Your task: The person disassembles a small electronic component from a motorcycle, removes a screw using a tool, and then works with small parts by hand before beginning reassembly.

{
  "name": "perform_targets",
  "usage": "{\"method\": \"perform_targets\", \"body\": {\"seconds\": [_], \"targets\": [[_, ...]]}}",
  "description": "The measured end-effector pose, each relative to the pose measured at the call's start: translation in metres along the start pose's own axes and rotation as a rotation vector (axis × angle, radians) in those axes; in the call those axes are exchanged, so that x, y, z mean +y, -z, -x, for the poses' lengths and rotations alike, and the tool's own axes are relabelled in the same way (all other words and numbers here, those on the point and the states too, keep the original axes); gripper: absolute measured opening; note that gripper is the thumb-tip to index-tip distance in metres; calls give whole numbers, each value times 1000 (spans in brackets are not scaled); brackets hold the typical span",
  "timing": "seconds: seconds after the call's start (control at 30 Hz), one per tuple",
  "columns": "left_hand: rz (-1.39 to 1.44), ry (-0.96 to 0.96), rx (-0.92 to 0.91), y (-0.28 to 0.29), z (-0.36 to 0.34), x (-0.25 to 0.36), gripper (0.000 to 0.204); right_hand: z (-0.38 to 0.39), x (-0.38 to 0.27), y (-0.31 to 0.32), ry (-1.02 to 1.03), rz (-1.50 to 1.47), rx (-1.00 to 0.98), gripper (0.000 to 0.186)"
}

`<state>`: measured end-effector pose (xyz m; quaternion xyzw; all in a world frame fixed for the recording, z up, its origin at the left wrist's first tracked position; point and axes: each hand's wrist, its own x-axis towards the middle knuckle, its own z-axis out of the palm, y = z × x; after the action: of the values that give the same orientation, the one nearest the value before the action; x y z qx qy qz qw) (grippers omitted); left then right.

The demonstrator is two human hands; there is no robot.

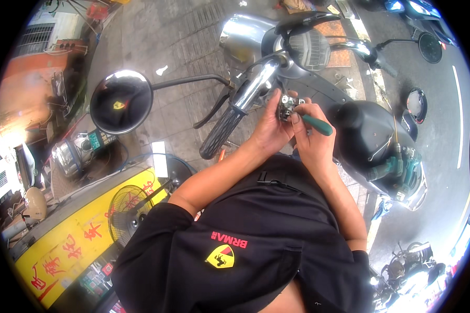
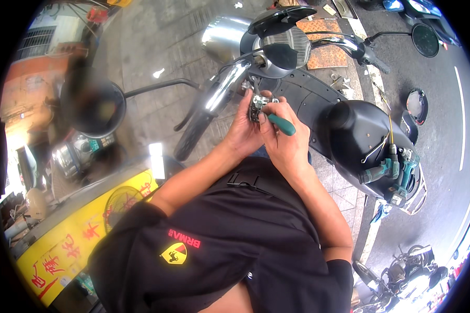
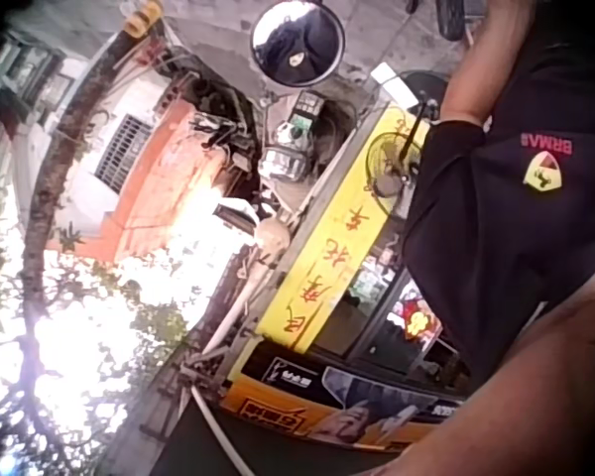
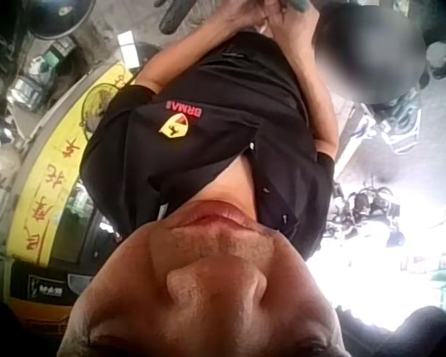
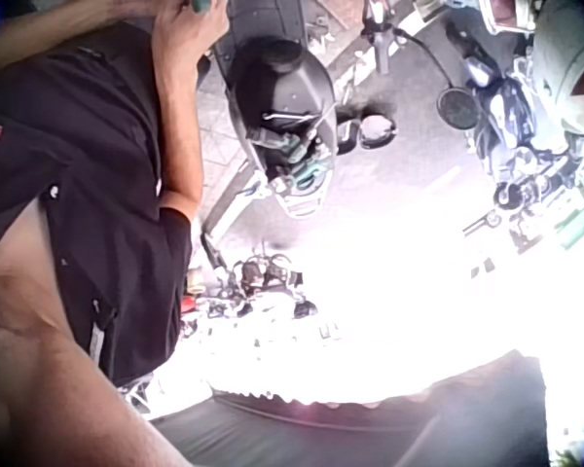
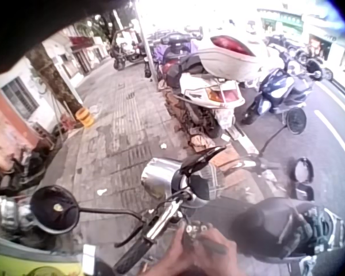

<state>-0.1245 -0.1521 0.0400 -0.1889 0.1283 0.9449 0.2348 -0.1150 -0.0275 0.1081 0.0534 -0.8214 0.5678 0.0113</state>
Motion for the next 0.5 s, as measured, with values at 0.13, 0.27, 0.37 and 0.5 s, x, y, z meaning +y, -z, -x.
{"method": "perform_targets", "body": {"seconds": [0.13, 0.27, 0.37, 0.5], "targets": [[11, 5, -5, -1, 0, -1, 45, 1, 1, 0, 41, -2, 17, 13], [30, 23, -17, -2, 1, 2, 45, 1, 4, 0, 157, 41, 28, 14], [23, 28, -27, -1, 0, 2, 45, 4, 6, 1, 113, 16, 23, 14], [22, 24, 3, -6, 1, 3, 44, 3, 7, 0, 106, 6, 45, 14]]}}
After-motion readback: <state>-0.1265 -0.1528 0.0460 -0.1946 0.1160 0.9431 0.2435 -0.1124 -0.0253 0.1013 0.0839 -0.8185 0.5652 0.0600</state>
